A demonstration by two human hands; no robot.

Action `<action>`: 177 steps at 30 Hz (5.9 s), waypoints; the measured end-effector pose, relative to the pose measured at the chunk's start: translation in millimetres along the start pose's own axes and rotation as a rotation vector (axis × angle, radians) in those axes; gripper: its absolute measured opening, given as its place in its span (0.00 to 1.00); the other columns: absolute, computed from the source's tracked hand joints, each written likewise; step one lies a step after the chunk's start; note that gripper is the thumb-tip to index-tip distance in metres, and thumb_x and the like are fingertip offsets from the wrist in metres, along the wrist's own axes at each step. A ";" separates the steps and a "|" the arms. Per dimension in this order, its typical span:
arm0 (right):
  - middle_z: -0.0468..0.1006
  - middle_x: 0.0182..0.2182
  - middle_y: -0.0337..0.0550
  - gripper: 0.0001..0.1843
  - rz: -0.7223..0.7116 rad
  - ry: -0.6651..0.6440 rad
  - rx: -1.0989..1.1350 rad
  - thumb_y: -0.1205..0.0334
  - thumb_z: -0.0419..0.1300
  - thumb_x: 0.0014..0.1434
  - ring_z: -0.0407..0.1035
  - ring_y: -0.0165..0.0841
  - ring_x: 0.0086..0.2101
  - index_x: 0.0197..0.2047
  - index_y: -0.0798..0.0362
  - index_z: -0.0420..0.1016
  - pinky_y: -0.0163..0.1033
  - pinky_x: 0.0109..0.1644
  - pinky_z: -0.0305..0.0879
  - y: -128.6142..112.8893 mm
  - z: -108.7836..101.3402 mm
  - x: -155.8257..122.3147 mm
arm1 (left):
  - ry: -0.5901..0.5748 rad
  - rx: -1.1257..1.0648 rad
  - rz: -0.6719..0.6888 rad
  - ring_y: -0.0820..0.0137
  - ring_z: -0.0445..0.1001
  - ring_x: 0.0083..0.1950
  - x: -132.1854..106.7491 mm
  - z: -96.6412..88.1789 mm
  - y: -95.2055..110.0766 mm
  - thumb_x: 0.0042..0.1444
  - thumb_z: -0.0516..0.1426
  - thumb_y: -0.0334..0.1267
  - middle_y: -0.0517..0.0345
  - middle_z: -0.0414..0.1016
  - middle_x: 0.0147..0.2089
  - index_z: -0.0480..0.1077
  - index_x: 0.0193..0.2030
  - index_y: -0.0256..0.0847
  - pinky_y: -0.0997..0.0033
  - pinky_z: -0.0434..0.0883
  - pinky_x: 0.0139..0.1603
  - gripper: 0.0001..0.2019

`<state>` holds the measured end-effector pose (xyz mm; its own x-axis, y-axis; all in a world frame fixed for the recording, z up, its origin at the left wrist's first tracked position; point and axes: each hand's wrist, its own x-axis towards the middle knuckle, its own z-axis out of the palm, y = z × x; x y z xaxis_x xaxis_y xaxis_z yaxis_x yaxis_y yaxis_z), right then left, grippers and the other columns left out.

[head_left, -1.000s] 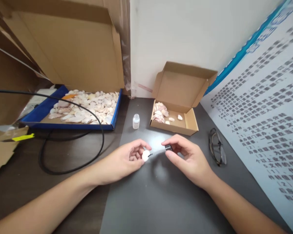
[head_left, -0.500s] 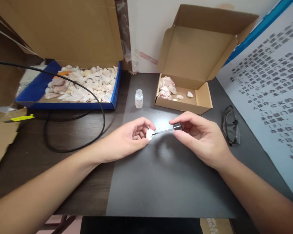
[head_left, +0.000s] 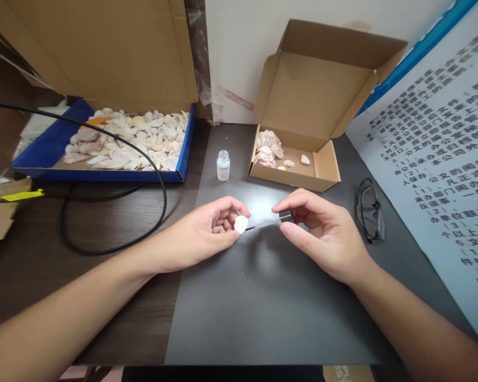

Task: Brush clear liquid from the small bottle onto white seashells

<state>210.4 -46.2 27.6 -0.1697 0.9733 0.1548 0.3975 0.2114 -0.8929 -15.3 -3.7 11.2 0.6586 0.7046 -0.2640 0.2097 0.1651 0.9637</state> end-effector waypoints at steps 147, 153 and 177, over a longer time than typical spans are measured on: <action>0.72 0.30 0.41 0.07 -0.115 0.058 -0.048 0.69 0.60 0.57 0.66 0.31 0.27 0.40 0.50 0.76 0.35 0.26 0.65 -0.9 -2.4 1.9 | -0.097 0.012 -0.044 0.73 0.58 0.35 -4.1 0.1 5.1 0.61 0.58 0.40 0.64 0.60 0.35 0.63 0.44 0.41 0.75 0.60 0.35 0.09; 0.72 0.31 0.41 0.08 -0.117 0.059 -0.039 0.69 0.60 0.58 0.66 0.31 0.28 0.40 0.50 0.76 0.35 0.27 0.66 0.2 -2.4 1.0 | -0.102 0.035 -0.040 0.73 0.57 0.35 -4.4 0.4 5.5 0.62 0.57 0.39 0.64 0.59 0.35 0.63 0.45 0.41 0.74 0.59 0.35 0.08; 0.72 0.33 0.41 0.07 -0.092 0.040 -0.038 0.69 0.59 0.58 0.64 0.32 0.30 0.40 0.51 0.76 0.35 0.29 0.63 3.8 -2.7 -0.7 | -0.107 0.053 -0.040 0.73 0.57 0.35 -3.5 0.9 5.4 0.63 0.56 0.37 0.64 0.60 0.35 0.65 0.47 0.39 0.74 0.59 0.35 0.08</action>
<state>214.4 -45.9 25.2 -0.1715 0.9523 0.2525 0.4160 0.3023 -0.8576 -15.8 -5.8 17.3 0.7216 0.6203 -0.3074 0.2732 0.1529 0.9497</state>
